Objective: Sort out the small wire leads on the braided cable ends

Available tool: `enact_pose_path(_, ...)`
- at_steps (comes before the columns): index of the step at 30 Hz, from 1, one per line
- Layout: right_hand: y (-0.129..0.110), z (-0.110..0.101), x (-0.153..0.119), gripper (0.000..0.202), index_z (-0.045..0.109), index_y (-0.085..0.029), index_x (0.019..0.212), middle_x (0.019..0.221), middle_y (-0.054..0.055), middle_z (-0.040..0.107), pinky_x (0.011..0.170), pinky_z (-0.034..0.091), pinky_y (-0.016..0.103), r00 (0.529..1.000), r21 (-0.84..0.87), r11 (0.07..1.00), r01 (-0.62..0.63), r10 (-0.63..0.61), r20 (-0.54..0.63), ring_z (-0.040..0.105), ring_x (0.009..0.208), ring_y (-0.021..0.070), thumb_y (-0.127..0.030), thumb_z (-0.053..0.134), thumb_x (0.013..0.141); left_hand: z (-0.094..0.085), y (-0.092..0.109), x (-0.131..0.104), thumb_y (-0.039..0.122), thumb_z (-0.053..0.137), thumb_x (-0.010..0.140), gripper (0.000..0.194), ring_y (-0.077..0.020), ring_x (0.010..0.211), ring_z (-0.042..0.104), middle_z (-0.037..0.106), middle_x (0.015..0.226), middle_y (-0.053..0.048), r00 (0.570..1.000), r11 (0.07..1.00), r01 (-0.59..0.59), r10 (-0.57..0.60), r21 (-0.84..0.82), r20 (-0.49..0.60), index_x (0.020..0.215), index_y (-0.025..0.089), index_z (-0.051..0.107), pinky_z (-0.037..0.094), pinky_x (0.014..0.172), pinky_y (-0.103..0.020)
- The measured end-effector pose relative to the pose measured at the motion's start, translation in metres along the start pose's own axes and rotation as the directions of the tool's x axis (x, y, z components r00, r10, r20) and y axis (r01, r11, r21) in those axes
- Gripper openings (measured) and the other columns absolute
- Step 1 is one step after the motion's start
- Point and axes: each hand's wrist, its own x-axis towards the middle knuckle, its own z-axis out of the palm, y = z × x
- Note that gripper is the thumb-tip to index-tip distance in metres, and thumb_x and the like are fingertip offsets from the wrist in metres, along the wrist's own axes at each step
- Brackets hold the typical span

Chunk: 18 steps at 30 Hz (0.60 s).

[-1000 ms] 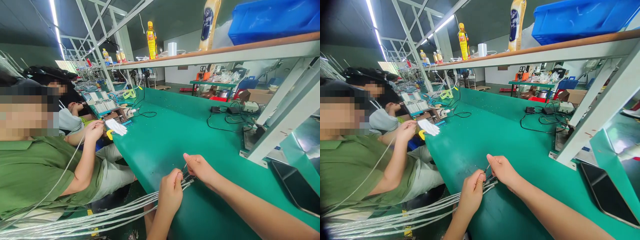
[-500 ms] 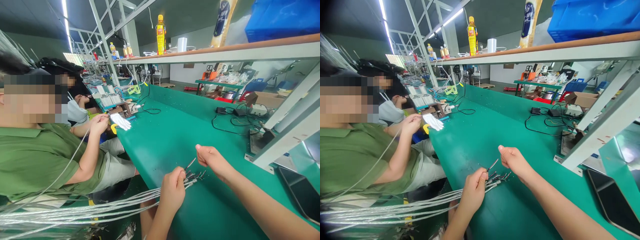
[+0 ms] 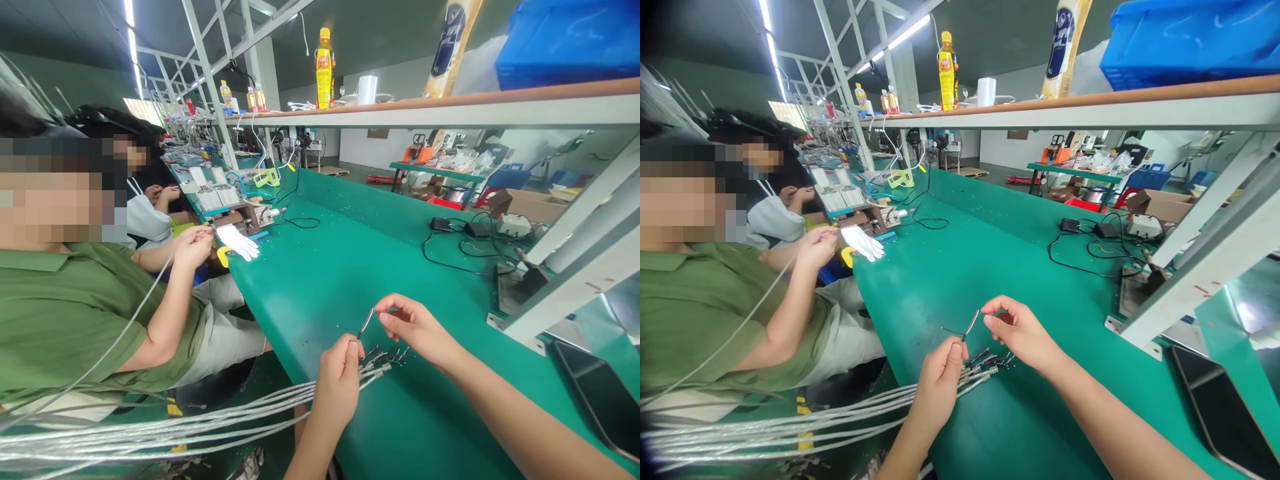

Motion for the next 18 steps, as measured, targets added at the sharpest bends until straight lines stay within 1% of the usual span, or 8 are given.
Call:
enact_pose_path(3,0.009,0.01,0.001,0.031,0.062,-0.018,0.095,0.076,-0.001,0.058,0.055,0.038,0.026,1.0,0.047,0.999,-0.005,0.004,0.021,0.05,0.06,0.0119,-0.048,0.067,0.086,-0.002,-0.005,0.001,0.046,0.031,0.103,0.039,-0.0104,0.051,0.027,0.027,0.056,0.008,0.999,0.995,0.03,-0.027,-0.1,0.031,0.08,0.02,0.05,0.019,0.052,-0.024)
enact_pose_path(5,0.013,0.016,0.001,0.03,0.062,-0.018,0.09,0.08,0.0,0.06,0.055,0.038,0.026,0.999,0.092,0.996,0.003,-0.006,0.032,0.05,0.059,0.0109,-0.047,0.068,0.086,-0.003,-0.006,0.002,0.047,0.031,0.103,0.04,-0.01,0.051,0.026,0.025,0.056,0.008,0.999,0.99,0.035,-0.031,-0.134,0.032,0.08,0.02,0.049,0.018,0.051,-0.023)
enact_pose_path(6,0.015,0.019,0.001,0.029,0.062,-0.018,0.088,0.08,0.0,0.059,0.054,0.038,0.026,0.999,0.106,0.994,0.008,-0.011,0.03,0.049,0.059,0.0106,-0.046,0.068,0.086,-0.003,-0.006,0.002,0.047,0.03,0.103,0.04,-0.0099,0.051,0.026,0.025,0.056,0.008,0.999,0.99,0.032,-0.028,-0.135,0.027,0.08,0.02,0.049,0.018,0.051,-0.023)
enact_pose_path(10,0.017,0.026,-0.001,0.026,0.061,-0.019,0.081,0.069,-0.003,0.056,0.053,0.038,0.025,1.0,0.124,0.992,0.012,-0.013,0.001,0.048,0.056,0.0108,-0.043,0.069,0.085,-0.002,-0.005,0.003,0.045,0.032,0.103,0.039,-0.0102,0.054,0.028,0.028,0.058,0.007,1.0,0.996,0.003,-0.003,-0.086,0.001,0.079,0.019,0.049,0.019,0.053,-0.024)
enact_pose_path(14,0.017,0.033,-0.003,0.024,0.061,-0.019,0.076,0.072,-0.001,0.06,0.055,0.039,0.026,0.997,0.083,0.994,0.074,-0.071,-0.03,0.049,0.059,0.0115,-0.039,0.068,0.086,-0.001,-0.004,0.002,0.044,0.036,0.102,0.037,-0.0107,0.057,0.032,0.034,0.061,0.007,1.0,0.999,-0.027,0.027,-0.043,-0.004,0.079,0.019,0.05,0.022,0.057,-0.024)
enact_pose_path(18,0.016,0.036,-0.005,0.026,0.059,-0.019,0.072,0.068,-0.002,0.059,0.054,0.038,0.025,0.997,0.088,0.995,0.051,-0.047,-0.056,0.049,0.057,0.0111,-0.038,0.068,0.087,-0.001,-0.003,0.0,0.043,0.035,0.102,0.038,-0.0111,0.058,0.034,0.036,0.062,0.006,0.999,0.999,-0.049,0.049,-0.012,-0.009,0.079,0.019,0.05,0.023,0.057,-0.025)
